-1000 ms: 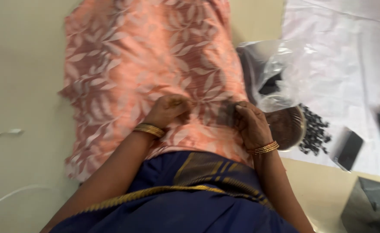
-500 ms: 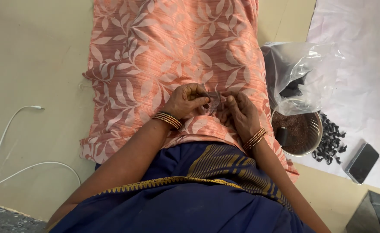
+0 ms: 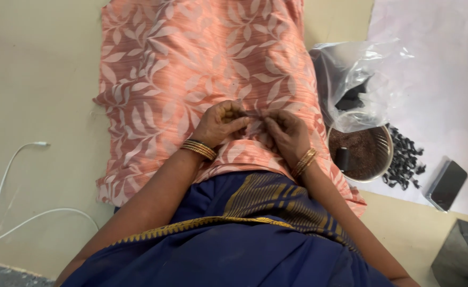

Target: The person sits at a work table and shapes small dark pieces by hand, pinching and rolling them between the fingers over a patterned cloth. They occasionally reach into a metal bowl of brown powder and place finished pieces with a pile of dark items beside a plastic bag.

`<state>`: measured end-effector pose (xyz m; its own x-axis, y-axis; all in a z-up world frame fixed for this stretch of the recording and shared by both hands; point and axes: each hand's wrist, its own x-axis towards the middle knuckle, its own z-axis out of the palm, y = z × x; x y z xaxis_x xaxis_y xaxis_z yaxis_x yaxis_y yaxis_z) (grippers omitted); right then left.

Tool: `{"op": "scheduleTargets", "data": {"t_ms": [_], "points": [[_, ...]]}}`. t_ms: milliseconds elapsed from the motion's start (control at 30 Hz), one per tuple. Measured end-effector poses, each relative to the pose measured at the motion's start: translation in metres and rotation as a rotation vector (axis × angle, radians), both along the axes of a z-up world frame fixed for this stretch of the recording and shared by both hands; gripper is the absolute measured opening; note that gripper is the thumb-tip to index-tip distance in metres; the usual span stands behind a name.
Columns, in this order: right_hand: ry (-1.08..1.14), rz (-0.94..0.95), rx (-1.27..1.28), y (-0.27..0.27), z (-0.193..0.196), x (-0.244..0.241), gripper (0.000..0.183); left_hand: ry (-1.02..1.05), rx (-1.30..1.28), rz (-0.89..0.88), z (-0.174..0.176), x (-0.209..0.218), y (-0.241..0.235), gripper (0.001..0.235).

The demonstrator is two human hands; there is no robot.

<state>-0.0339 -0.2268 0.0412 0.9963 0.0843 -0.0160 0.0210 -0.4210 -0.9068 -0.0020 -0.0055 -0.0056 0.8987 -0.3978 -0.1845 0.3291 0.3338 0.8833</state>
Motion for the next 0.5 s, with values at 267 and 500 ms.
{"op": "scheduleTargets", "data": {"t_ms": [267, 500], "points": [[-0.003, 0.107, 0.012, 0.01, 0.024, -0.002, 0.027, -0.096, 0.004, -0.051, -0.018, 0.0, -0.009, 0.009], [-0.058, 0.029, -0.057, 0.002, -0.006, 0.004, 0.015, -0.118, 0.183, -0.058, 0.004, -0.003, -0.008, 0.016]]}}
